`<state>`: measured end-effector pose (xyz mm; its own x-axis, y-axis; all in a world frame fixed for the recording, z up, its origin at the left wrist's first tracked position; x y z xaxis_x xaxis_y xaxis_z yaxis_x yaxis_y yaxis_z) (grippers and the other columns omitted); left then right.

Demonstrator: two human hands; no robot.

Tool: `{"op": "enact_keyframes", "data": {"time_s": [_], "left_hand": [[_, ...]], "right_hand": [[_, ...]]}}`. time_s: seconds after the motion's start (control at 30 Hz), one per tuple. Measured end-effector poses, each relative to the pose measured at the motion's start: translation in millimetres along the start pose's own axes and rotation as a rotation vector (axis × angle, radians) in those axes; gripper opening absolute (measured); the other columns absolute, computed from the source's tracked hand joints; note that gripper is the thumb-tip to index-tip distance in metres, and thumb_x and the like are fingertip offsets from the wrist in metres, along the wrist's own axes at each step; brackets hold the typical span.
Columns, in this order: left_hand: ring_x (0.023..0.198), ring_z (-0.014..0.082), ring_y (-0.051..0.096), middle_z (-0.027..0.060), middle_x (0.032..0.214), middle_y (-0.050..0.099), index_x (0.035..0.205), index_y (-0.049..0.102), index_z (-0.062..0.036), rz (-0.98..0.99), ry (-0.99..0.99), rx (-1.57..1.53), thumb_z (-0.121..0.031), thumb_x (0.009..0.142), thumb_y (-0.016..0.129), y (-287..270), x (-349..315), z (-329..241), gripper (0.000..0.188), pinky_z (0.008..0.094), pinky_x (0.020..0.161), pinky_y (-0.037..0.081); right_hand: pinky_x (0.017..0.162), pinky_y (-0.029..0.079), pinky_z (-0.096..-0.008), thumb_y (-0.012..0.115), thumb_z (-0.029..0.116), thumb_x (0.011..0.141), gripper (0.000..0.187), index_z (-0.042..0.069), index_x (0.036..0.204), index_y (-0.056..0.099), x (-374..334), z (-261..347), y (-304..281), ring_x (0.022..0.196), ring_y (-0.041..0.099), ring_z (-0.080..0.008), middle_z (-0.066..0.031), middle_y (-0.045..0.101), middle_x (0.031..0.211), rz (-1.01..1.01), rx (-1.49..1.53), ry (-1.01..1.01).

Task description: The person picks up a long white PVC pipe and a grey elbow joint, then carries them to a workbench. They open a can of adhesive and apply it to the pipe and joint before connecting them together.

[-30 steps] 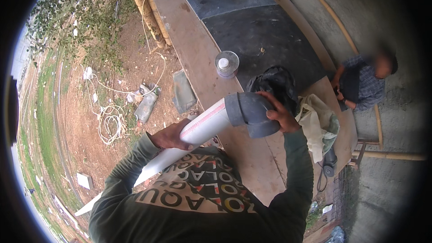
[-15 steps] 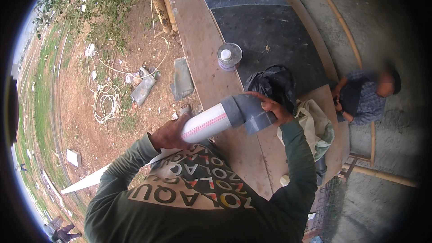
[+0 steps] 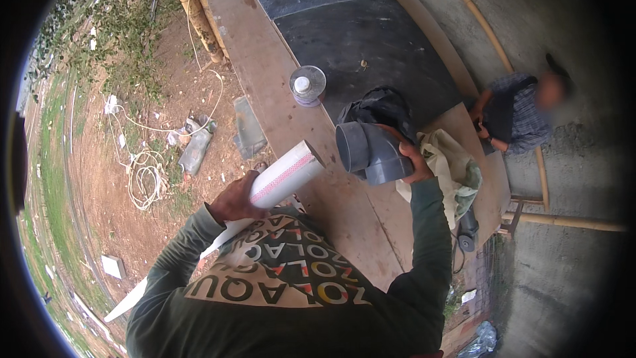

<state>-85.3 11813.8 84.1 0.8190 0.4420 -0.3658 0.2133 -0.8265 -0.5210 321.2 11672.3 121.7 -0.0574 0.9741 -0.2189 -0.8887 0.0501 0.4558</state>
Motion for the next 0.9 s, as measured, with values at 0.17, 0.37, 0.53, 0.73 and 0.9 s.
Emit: {"op": "enact_keyframes", "data": {"time_s": [0.17,0.37,0.53,0.73,0.9], "left_hand": [[0.099,0.0452,0.066,0.0306,0.107,0.064,0.130,0.040,0.0018,-0.072,0.101,-0.016,-0.039,0.064,0.087,5.6,15.1,20.7,0.090,0.0482,0.087,0.054],[0.101,0.0437,0.066,0.0288,0.109,0.063,0.129,0.041,0.0005,-0.037,0.026,-0.018,-0.035,0.065,0.088,16.0,36.0,41.0,0.087,0.0468,0.086,0.054],[0.101,0.0434,0.066,0.0282,0.110,0.063,0.129,0.042,0.0005,-0.036,-0.045,0.009,-0.036,0.064,0.088,26.6,51.4,49.7,0.087,0.0468,0.087,0.054],[0.103,0.0433,0.066,0.0272,0.113,0.063,0.130,0.042,0.0006,-0.068,-0.048,0.048,-0.038,0.061,0.090,40.0,58.8,60.4,0.093,0.0474,0.088,0.054],[0.101,0.0479,0.064,0.0294,0.114,0.061,0.127,0.043,-0.0007,-0.082,-0.064,0.105,-0.037,0.063,0.090,56.2,68.4,57.2,0.088,0.0518,0.087,0.052]], "right_hand": [[0.113,0.039,-0.0454,0.060,0.050,0.090,0.078,0.003,0.149,0.039,-16.6,-37.1,-14.0,0.131,0.052,-0.0332,-0.0163,0.049,0.148,-0.279,0.140,-0.017],[0.111,0.039,-0.0600,0.062,0.040,0.091,0.070,0.002,0.147,0.042,-11.3,-73.8,-17.3,0.130,0.052,-0.0375,-0.0182,0.050,0.146,-0.171,0.502,-0.023],[0.106,0.034,-0.0736,0.065,0.042,0.088,0.075,0.001,0.147,0.042,-0.8,-82.6,-3.2,0.129,0.051,-0.0427,-0.0190,0.051,0.145,-0.137,0.553,-0.049],[0.103,0.041,-0.0691,0.063,0.057,0.085,0.088,0.008,0.153,0.034,9.7,-85.6,18.3,0.135,0.046,-0.0423,-0.0187,0.041,0.153,-0.157,0.459,0.010],[0.103,0.041,-0.0680,0.061,0.058,0.085,0.089,0.008,0.153,0.034,20.9,-75.2,44.1,0.133,0.048,-0.0427,-0.0199,0.042,0.151,-0.086,0.418,-0.025]]}}
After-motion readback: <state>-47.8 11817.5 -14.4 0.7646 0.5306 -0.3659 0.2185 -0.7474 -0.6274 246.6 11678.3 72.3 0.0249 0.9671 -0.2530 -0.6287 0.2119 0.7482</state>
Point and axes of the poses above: each hand's wrist, its own x-axis towards the middle knuckle, its own y-axis out of the palm, z = x × y, the point moved 2 cm from there along x, towards the middle knuckle
